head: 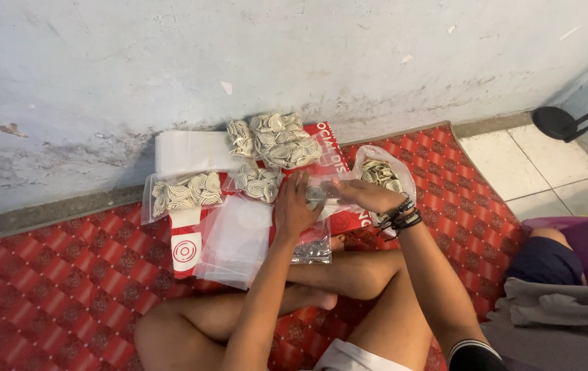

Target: Packaging rubber bands into small plastic bags by hand.

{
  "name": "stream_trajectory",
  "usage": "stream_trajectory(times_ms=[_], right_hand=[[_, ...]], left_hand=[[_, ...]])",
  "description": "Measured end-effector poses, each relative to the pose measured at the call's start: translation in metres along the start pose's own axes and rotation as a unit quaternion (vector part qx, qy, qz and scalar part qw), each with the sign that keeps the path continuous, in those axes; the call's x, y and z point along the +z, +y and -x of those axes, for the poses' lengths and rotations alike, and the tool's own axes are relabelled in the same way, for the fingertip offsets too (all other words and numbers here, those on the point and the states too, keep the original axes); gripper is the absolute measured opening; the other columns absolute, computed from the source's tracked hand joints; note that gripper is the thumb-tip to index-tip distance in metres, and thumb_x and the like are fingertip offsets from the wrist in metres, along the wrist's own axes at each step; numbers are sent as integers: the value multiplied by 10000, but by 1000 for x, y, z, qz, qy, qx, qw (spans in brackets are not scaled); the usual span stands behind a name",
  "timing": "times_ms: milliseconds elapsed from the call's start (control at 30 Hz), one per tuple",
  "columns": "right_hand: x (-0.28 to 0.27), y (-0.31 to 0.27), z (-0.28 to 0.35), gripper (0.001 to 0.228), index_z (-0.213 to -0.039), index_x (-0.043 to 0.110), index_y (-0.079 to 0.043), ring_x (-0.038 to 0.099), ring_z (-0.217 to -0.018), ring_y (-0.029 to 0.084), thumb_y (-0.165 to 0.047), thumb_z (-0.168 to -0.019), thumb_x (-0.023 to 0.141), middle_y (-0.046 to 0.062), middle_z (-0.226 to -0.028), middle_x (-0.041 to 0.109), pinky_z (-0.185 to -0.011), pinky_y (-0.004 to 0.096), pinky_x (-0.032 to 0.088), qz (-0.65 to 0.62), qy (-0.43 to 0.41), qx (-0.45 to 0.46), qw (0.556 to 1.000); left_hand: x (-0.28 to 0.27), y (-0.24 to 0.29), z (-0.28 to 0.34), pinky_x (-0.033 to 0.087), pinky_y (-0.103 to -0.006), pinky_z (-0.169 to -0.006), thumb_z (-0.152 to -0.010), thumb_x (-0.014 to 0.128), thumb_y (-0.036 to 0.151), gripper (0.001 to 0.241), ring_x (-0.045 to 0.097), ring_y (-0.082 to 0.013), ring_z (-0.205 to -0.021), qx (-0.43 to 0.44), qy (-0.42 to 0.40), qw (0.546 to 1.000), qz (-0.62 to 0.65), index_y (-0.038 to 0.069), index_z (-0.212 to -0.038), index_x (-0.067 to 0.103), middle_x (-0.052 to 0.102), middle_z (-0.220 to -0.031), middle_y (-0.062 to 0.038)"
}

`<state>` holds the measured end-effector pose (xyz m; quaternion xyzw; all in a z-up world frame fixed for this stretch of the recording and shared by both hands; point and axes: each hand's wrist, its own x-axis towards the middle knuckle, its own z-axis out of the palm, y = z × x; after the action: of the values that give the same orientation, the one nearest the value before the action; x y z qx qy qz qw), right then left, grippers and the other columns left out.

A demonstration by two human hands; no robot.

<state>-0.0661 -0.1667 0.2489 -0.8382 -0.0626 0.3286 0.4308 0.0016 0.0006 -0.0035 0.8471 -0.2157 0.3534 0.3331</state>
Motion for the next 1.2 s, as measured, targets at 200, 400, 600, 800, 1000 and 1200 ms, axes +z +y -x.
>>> stream_trajectory(times_ms=[200, 400, 600, 800, 1000, 1200], right_hand=[[4, 14, -11, 1042, -1603, 301, 67, 423, -1460, 493, -773, -989, 249, 374, -1556, 437, -1206, 629, 323, -4, 6, 31, 999], [4, 41, -35, 953, -1600, 358, 1, 471, -1443, 452, -751, -1021, 268, 304, -1520, 526, -1179, 630, 363, 7, 6, 23, 1000], [8, 64, -32, 833, -1546, 495, -29, 572, -1345, 438, -684, -1038, 417, 276, -1368, 662, -1153, 576, 405, -58, 66, 20, 996], [11, 84, -20, 447, -1162, 734, 60, 743, -977, 366, -345, -1088, 561, 263, -1010, 753, -889, 502, 617, -187, 248, -145, 939], [-25, 167, -47, 344, -828, 751, -111, 720, -559, 170, -304, -1080, 617, 83, -633, 719, -531, 283, 579, -39, 463, -76, 882], [-22, 297, -133, 493, -1356, 705, -291, 686, -1241, 329, -164, -893, 597, 51, -1324, 741, -1057, 478, 571, 281, 292, 112, 907]], left_hand=[[-11, 7, -5, 573, -509, -928, -563, 925, 336, 961, 682, -406, -1062, -1, 0, 1000, -17, 75, -1420, 576, 587, -1335, -196], [-9, 4, -3, 578, -506, -872, -541, 935, 365, 957, 688, -395, -1002, 3, -2, 1000, -20, 77, -1380, 576, 609, -1293, -195], [-9, 3, -3, 584, -494, -901, -509, 953, 383, 933, 682, -391, -1062, 3, -46, 998, -45, 55, -1316, 619, 607, -1310, -172], [-17, 10, -7, 566, -520, -932, -557, 933, 376, 932, 668, -408, -1100, -63, -80, 995, -21, 41, -1347, 569, 583, -1351, -181], [-13, 12, -7, 550, -492, -949, -631, 866, 442, 892, 672, -402, -1112, -74, -54, 995, -33, 39, -1368, 565, 617, -1321, -201], [-8, 5, -3, 544, -473, -973, -643, 837, 534, 926, 664, -385, -1162, -82, -62, 994, -21, 57, -1385, 557, 623, -1343, -191]])
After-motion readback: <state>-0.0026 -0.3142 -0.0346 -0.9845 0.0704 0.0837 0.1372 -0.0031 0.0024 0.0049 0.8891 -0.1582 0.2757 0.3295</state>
